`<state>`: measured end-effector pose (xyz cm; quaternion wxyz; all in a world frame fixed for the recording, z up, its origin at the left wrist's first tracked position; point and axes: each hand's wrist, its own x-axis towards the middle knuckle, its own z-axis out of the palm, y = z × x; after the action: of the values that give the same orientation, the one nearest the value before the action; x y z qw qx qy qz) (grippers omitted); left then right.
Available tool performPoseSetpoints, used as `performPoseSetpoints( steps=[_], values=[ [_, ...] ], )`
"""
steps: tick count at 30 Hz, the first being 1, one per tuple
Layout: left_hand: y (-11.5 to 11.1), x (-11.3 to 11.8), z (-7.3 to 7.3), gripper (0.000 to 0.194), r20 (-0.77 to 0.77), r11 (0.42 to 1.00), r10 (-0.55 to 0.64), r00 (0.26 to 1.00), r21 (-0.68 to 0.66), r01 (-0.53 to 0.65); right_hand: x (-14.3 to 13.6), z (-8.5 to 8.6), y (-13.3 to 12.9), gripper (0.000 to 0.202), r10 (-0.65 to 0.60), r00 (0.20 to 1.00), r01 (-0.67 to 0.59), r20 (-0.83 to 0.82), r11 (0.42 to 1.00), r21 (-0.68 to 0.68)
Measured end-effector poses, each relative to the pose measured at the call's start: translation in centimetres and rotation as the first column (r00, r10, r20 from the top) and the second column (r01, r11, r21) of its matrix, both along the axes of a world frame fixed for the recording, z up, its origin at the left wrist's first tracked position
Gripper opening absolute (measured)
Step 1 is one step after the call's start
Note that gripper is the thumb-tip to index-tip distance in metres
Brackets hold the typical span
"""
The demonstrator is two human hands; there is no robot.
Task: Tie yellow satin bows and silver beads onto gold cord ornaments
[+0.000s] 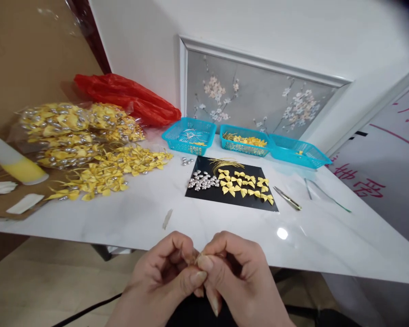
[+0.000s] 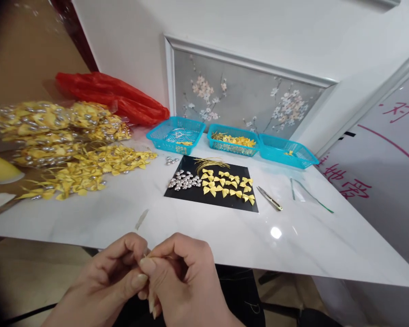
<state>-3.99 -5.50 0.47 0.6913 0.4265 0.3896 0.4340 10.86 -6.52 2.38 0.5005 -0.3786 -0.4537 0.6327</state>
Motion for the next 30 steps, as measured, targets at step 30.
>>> performPoseSetpoints(
  steps=[30],
  values=[
    [0.4, -2.1, 1.5, 0.020, -0.291, 0.794, 0.359, 0.887, 0.594, -0.127, 0.1, 0.5, 0.3, 0.043, 0.171, 0.985, -0.169, 0.032, 0.985, -0.036]
  ],
)
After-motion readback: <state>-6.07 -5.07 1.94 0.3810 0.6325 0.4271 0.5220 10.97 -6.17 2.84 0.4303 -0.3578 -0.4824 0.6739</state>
